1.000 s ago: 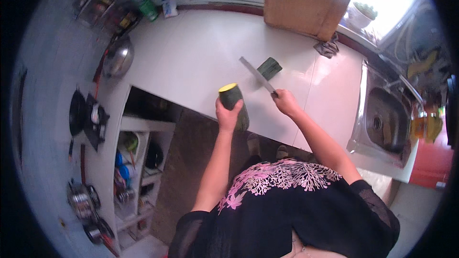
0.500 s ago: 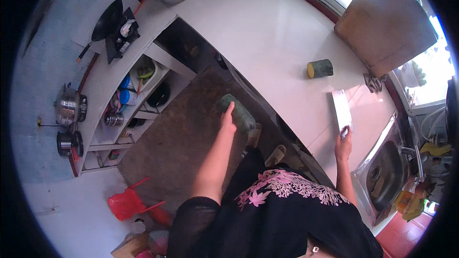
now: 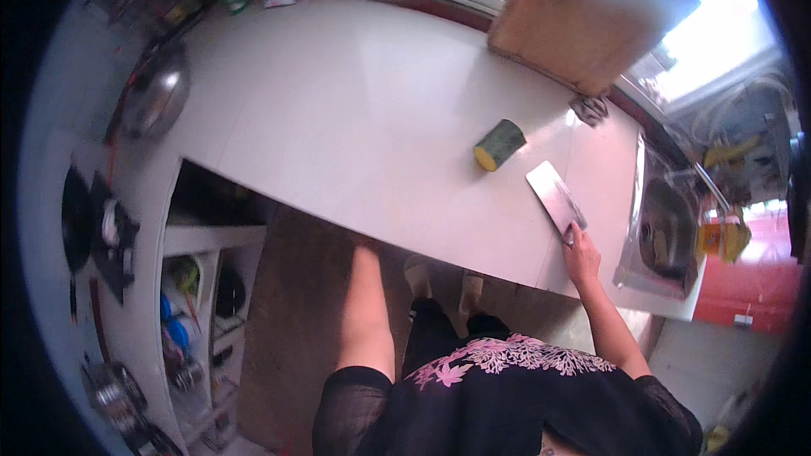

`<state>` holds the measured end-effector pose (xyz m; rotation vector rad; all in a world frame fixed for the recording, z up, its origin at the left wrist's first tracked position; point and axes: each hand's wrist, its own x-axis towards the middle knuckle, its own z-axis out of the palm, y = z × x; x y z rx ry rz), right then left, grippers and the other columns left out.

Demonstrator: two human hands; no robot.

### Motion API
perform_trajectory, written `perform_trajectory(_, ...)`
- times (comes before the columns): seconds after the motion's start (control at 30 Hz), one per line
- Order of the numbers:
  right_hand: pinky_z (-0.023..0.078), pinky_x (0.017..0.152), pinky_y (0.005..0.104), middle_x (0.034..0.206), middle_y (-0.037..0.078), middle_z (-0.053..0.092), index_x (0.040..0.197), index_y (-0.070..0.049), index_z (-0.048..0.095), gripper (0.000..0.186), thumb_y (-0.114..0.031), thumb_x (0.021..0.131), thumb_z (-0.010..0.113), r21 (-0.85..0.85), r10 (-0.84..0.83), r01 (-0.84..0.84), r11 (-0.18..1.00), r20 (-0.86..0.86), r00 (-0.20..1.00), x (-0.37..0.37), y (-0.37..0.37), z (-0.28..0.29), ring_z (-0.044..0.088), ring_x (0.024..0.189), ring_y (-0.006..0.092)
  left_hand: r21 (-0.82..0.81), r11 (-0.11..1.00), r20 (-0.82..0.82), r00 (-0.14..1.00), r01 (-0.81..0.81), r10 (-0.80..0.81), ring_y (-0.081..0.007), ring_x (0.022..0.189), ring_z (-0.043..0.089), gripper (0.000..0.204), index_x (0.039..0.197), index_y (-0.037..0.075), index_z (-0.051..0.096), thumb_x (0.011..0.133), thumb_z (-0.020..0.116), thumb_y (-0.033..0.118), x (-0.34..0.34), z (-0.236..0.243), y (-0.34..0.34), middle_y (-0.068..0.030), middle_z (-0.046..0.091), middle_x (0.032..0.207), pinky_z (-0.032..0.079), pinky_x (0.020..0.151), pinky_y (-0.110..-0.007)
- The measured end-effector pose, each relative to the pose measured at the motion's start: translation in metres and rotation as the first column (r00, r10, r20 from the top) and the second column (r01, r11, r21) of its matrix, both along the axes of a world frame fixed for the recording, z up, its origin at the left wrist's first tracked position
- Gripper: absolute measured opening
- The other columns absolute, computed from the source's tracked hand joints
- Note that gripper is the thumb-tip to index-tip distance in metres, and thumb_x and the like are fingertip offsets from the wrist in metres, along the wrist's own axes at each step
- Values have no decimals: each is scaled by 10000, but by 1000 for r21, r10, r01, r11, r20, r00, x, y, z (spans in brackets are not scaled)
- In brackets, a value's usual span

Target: The person cuts a wax gourd using a large knife on a wooden cutting board, peels the gourd with a peeler over a bucket, washes the gourd and a bowl in the sink, and then chops the gourd into smaller pieces by hand.

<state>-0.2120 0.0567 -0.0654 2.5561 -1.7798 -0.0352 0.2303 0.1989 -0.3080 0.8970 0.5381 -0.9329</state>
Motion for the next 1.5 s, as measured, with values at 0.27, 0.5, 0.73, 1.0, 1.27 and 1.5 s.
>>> perform_trajectory(0.27, 493, 675, 394, 898, 100, 549, 1141, -87, 515, 440, -127, 723, 648, 12, 6, -7, 1000, 75, 997, -1, 12, 7, 567, 843, 283, 68, 983, -63, 984, 168, -164, -249, 1011, 547, 414, 1221, 85, 491, 834, 612, 171, 18, 20, -32, -87, 566, 1138, 474, 837, -424)
perform_trajectory(0.5, 290, 1054, 416, 1281, 124, 452, 1308, -97, 399, 577, -112, 764, 592, -85, 347, -339, 937, 114, 931, 132, -53, 50, 404, 1220, 283, 93, 969, -53, 973, 228, -224, -247, 962, 571, 366, 1186, 72, 516, 843, 599, 169, 16, 43, -32, -96, 588, 1092, 493, 803, -404)
perform_trajectory(0.73, 210, 1102, 416, 1283, 68, 466, 1253, -106, 425, 476, -75, 785, 506, -44, 679, -686, 726, -114, 725, 221, -123, 41, 408, 1218, 218, 127, 962, -19, 971, 240, -240, -244, 914, 596, 321, 1151, 59, 540, 852, 585, 168, 13, 70, -5, -105, 610, 1047, 512, 770, -383)
perform_trajectory(1.0, 443, 915, 365, 1158, 104, 568, 1245, -39, 458, 600, -438, 828, 623, 558, -760, -569, 604, 618, -201, 155, -90, 88, 547, 1089, 235, 382, 923, 246, 957, 48, -151, -208, 739, 575, 311, 1092, 58, 511, 785, 558, 44, 28, 93, 84, -96, 594, 902, 486, 606, -311)
perform_trajectory(1.27, 521, 774, 424, 1066, 165, 582, 1225, -65, 480, 656, -609, 861, 425, 255, -772, -729, 635, 196, -604, 14, -32, 132, 605, 895, 305, 271, 962, 682, 703, 13, -201, -115, 758, 494, 256, 1105, 69, 496, 852, 488, 112, -74, 268, 21, -42, 549, 926, 414, 670, -232)
perform_trajectory(1.5, 478, 845, 487, 1105, 225, 569, 1249, -65, 438, 582, -529, 898, 417, 376, -659, -549, 747, 309, -686, -148, 13, 134, 594, 963, 363, 28, 665, 747, 426, 747, -510, -143, 821, 533, 292, 1151, 26, 471, 877, 523, 112, -303, 335, -79, -76, 543, 961, 455, 729, -267)
